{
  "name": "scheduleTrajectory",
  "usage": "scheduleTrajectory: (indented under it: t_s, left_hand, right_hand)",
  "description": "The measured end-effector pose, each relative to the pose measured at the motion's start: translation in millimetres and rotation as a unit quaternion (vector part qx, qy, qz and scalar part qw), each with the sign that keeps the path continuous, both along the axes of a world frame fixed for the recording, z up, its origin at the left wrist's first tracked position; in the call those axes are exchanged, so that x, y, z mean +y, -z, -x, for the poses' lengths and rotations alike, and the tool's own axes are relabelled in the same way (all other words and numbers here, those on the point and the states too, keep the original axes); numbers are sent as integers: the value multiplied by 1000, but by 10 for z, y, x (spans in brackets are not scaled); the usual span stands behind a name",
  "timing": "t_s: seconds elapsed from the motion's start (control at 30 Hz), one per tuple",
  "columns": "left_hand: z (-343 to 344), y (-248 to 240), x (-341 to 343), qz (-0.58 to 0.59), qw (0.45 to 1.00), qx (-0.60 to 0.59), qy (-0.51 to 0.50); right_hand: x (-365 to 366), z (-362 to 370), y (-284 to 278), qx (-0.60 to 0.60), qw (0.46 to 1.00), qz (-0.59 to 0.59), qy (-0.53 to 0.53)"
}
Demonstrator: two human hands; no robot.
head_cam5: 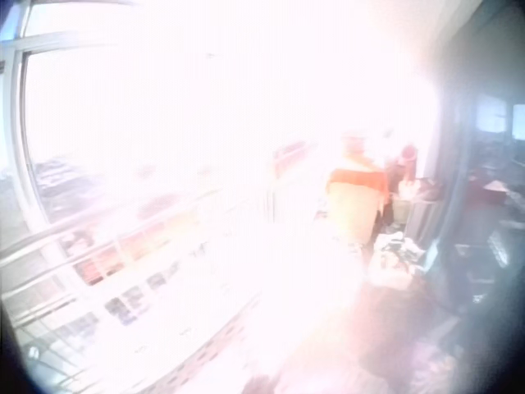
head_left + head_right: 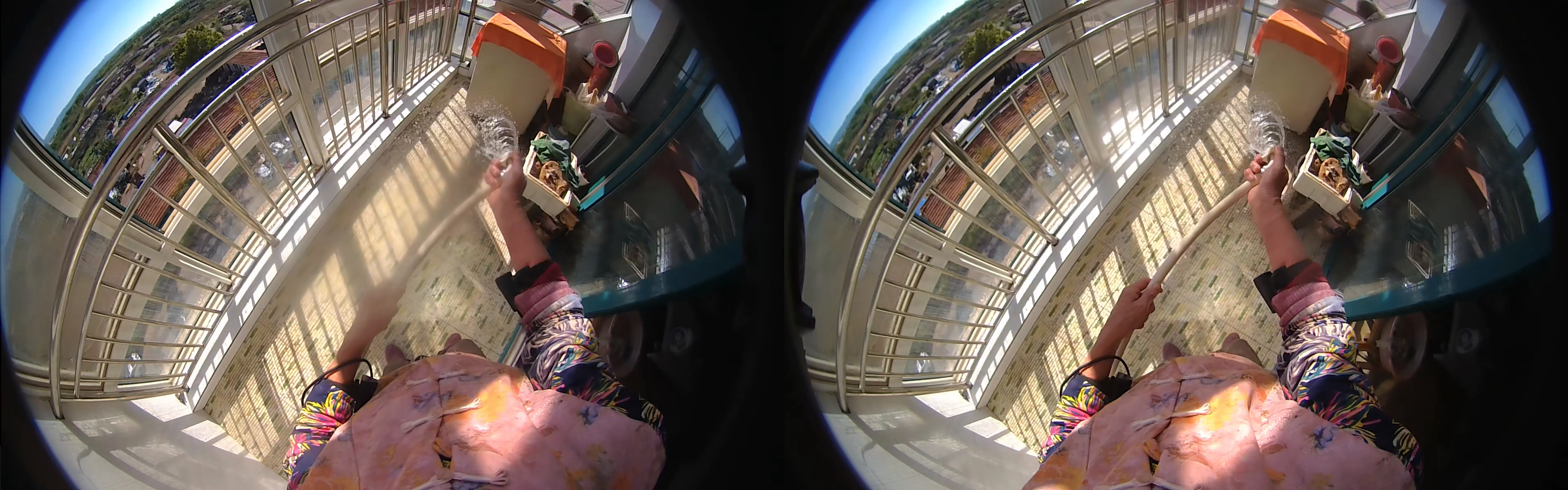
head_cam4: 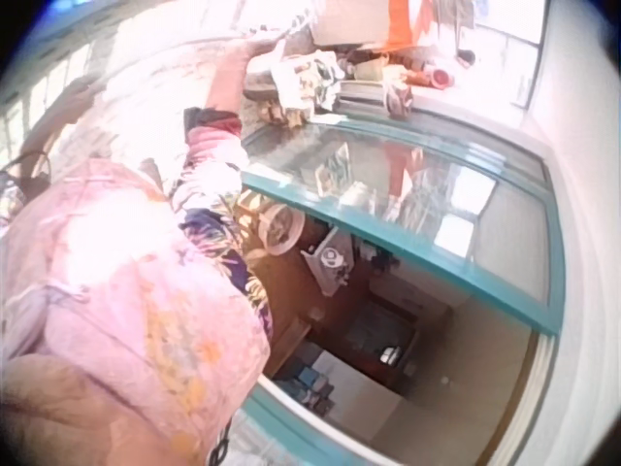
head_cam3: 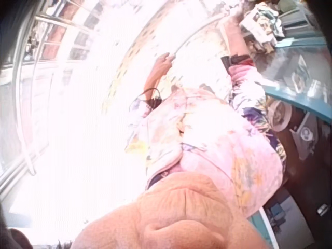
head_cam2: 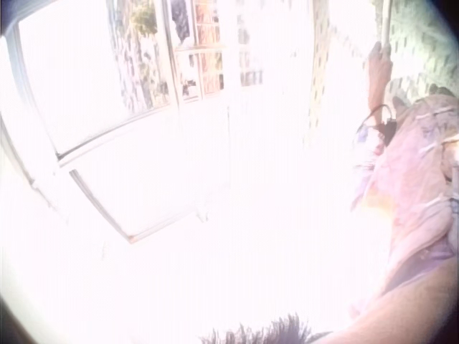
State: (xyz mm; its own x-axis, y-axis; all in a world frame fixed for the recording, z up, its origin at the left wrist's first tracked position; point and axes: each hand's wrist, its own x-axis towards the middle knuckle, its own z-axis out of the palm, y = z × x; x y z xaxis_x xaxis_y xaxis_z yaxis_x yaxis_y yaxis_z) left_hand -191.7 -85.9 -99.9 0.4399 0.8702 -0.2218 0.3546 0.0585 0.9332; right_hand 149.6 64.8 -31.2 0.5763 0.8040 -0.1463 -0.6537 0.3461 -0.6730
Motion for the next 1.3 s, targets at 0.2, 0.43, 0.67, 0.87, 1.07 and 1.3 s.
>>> scheduleTrajectory:
  t_s: [0.2, 0.43, 0.67, 0.87, 1.07, 1.3]
  left_hand:
    - [-414, -238, 127, 176, 984, -7, 6]
    - [-507, -117, 189, 181, 982, -27, -41]
    - [-481, 424, 360, 54, 997, -22, -48]
    - [-579, 569, 427, 105, 988, -14, -115]
    - [-672, 599, 405, 162, 980, 4, -116]
    - [-710, 624, 413, 158, 984, -31, -76]
  right_hand:
    - [-84, -583, 217, -14, 996, 81, 46]
    - [122, -452, 495, 34, 980, 198, -9]
    - [505, -402, 578, 26, 979, 140, -144]
    - [627, -486, 606, 94, 964, 122, -216]
    - [616, -412, 575, 76, 971, 71, -214]
    - [627, -385, 370, 99, 974, 60, -194]
